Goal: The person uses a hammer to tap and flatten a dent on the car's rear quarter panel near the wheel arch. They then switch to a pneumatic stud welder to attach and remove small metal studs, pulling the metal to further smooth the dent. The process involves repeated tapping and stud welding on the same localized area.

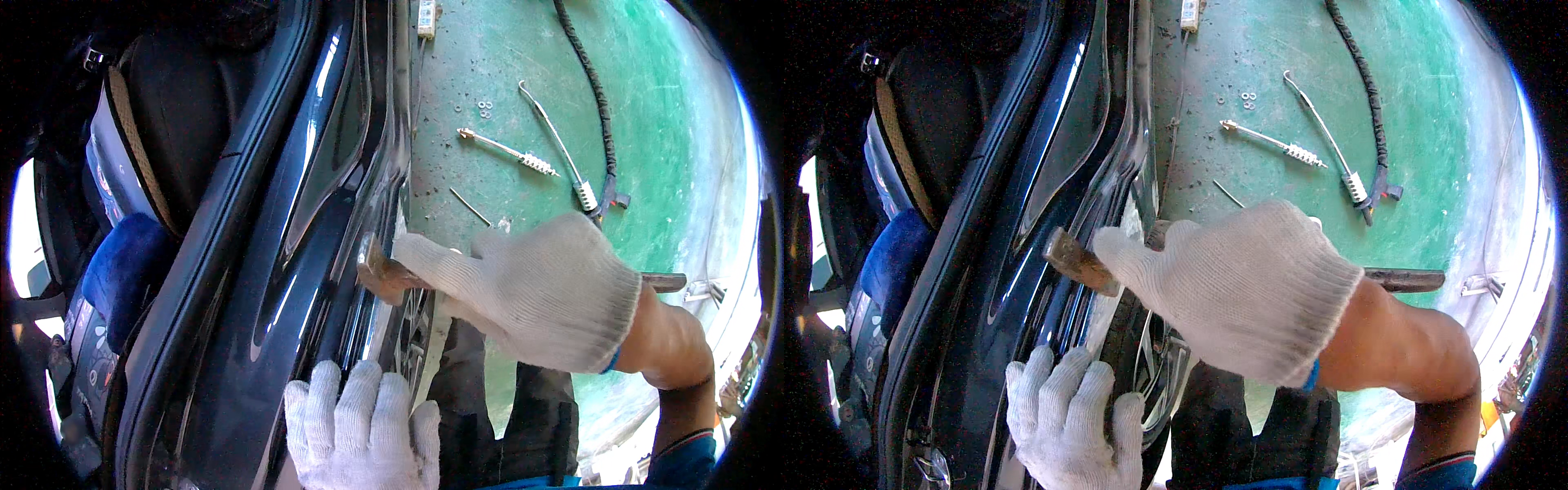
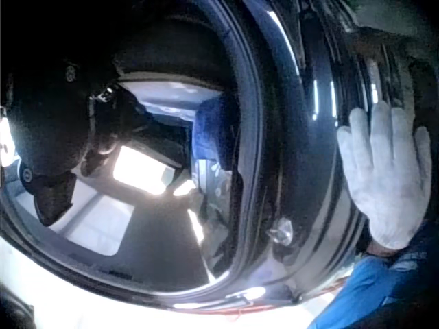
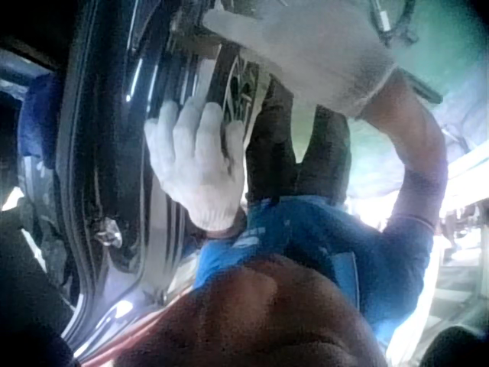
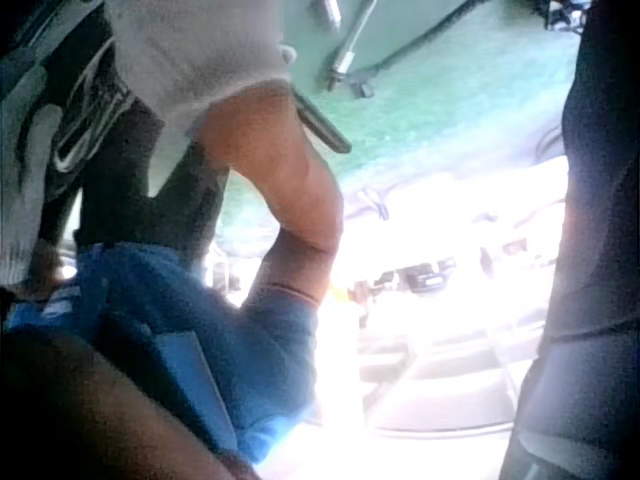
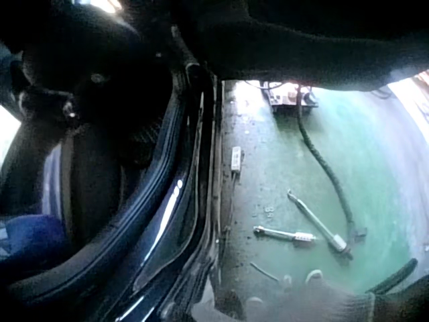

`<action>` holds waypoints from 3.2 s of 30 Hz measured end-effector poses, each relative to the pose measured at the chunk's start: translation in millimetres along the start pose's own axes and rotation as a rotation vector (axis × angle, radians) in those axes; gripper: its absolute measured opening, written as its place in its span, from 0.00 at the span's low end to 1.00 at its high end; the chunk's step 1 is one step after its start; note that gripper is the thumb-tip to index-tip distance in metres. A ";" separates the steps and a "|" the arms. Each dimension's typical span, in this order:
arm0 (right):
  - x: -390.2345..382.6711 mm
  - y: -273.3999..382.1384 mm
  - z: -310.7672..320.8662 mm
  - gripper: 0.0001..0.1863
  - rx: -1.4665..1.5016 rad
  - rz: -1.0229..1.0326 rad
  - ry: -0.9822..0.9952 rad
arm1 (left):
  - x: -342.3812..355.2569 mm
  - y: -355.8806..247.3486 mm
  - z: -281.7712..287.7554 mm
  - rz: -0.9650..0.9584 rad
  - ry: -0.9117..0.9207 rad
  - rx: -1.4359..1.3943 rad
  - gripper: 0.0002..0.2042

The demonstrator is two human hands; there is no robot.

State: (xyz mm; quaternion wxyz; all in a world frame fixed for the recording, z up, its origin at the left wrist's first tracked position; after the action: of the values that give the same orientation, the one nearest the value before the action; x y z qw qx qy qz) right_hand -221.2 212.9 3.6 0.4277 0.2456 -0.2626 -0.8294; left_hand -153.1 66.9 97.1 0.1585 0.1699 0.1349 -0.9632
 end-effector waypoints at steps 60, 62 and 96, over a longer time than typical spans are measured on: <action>-10.3 40.0 -157.0 0.23 1.382 -0.552 -0.716 | -4.2 0.3 -16.9 -0.290 -0.013 0.367 0.11; -8.0 39.5 -151.7 0.23 1.438 -0.587 -0.738 | -4.2 -0.5 -17.0 -0.296 -0.008 0.379 0.11; 15.4 40.9 -163.3 0.18 1.328 -0.637 -0.828 | -5.5 -1.2 -18.4 -0.300 -0.031 0.412 0.10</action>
State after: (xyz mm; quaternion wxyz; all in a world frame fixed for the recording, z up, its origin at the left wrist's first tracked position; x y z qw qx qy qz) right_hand -102.2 142.9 -93.9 -0.1904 0.1845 -0.7493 -0.6068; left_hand -143.3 75.1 82.6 -0.0223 0.1619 -0.0431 -0.9856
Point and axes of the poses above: each hand's wrist, its own x-axis towards the middle knuckle, its own z-axis out of the back of the hand, y = z × x, the point moved 1 cm from there along x, towards the middle knuckle, and after that the axes turned 11 degrees about z, right-handed, at the moved point
